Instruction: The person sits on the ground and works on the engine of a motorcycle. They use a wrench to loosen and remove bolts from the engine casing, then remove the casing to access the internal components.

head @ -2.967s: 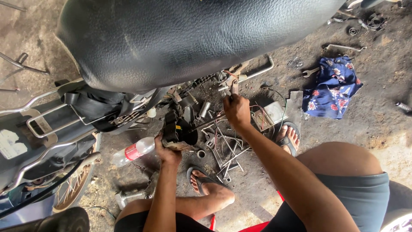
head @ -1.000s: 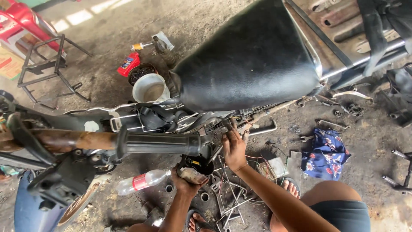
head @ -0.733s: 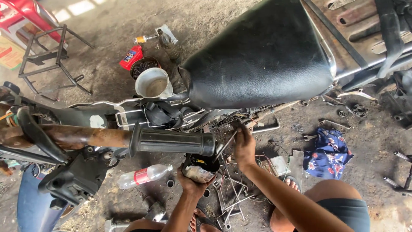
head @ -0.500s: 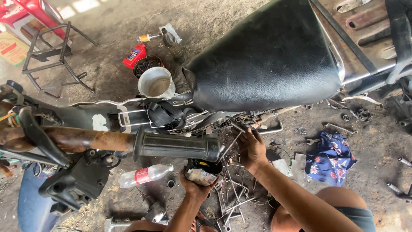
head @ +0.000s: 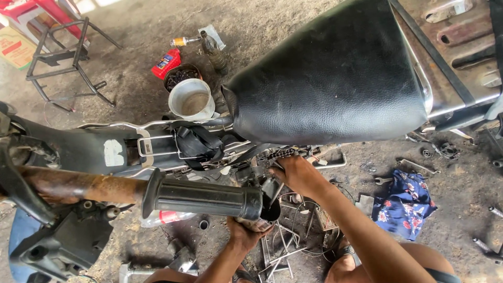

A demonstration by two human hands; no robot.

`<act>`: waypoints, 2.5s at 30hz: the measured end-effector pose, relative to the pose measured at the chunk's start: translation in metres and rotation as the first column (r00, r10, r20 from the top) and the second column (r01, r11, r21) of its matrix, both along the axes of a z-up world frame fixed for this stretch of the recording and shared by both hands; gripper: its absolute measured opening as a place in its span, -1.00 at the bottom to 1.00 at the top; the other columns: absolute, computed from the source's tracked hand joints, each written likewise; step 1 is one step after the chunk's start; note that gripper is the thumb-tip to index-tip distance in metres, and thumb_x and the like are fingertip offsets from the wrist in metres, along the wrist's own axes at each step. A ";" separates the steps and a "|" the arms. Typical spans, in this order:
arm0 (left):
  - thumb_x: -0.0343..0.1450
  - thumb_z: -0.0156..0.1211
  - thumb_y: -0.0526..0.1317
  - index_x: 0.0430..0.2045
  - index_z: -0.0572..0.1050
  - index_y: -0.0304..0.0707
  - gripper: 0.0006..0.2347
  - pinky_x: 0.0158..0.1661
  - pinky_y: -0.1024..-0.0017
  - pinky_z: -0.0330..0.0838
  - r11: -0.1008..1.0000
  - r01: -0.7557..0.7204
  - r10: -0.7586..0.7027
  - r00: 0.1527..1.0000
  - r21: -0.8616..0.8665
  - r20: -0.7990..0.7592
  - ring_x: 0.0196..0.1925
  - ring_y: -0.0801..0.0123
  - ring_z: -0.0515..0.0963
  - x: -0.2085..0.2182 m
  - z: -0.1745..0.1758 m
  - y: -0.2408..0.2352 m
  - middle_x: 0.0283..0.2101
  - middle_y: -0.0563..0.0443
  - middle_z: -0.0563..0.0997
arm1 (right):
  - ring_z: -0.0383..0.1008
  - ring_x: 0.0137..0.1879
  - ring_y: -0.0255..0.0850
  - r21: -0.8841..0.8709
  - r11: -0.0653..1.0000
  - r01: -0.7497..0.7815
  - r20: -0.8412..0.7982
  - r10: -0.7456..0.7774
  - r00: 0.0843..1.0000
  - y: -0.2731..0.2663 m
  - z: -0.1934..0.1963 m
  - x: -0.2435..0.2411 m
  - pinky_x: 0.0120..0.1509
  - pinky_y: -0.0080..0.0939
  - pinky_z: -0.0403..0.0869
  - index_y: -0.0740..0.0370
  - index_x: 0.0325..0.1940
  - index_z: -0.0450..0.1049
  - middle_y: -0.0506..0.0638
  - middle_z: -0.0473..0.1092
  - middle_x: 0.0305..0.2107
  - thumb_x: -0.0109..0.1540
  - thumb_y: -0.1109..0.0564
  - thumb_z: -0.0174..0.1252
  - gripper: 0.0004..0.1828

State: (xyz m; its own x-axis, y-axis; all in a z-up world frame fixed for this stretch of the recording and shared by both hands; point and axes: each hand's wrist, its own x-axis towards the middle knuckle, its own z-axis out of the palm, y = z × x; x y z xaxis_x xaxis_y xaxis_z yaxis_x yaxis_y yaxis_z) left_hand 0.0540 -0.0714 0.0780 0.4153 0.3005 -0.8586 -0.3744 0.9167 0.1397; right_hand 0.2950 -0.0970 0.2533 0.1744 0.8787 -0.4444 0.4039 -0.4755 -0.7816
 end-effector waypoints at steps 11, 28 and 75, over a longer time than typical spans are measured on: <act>0.29 -0.45 0.54 0.36 0.24 -0.21 -0.08 0.26 -0.36 0.12 1.000 0.009 -0.007 0.986 -0.012 0.167 0.39 -0.27 0.29 0.001 -0.005 -0.002 0.35 -0.40 0.34 | 0.53 0.19 -0.05 0.823 0.564 0.071 0.364 -0.619 0.696 -0.016 -0.051 -0.052 0.36 -0.01 0.50 0.19 0.27 0.37 0.18 0.53 0.03 0.48 0.14 -0.09 -0.71; 0.27 -0.33 0.53 0.37 0.21 -0.15 -0.09 0.30 -0.35 0.09 1.000 0.029 -0.028 0.981 -0.005 0.191 0.42 -0.27 0.25 -0.001 -0.010 0.002 0.37 -0.40 0.31 | 0.56 -0.28 -0.23 0.060 0.544 0.837 -0.799 -0.476 0.368 -0.011 -0.057 -0.045 -0.14 -0.24 0.58 0.25 0.14 0.31 0.04 0.53 -0.33 0.43 -0.18 -0.15 -0.54; 0.26 -0.26 0.49 0.32 0.27 -0.13 -0.14 0.21 -0.36 0.28 0.998 0.039 -0.049 0.967 0.045 0.249 0.35 -0.28 0.34 0.000 -0.009 0.008 0.30 -0.41 0.35 | 0.62 -0.25 -0.32 0.479 0.659 0.580 -0.219 -0.549 0.806 -0.014 -0.057 -0.060 -0.06 -0.36 0.67 0.31 -0.14 0.49 0.02 0.59 -0.31 0.21 0.11 0.31 -0.75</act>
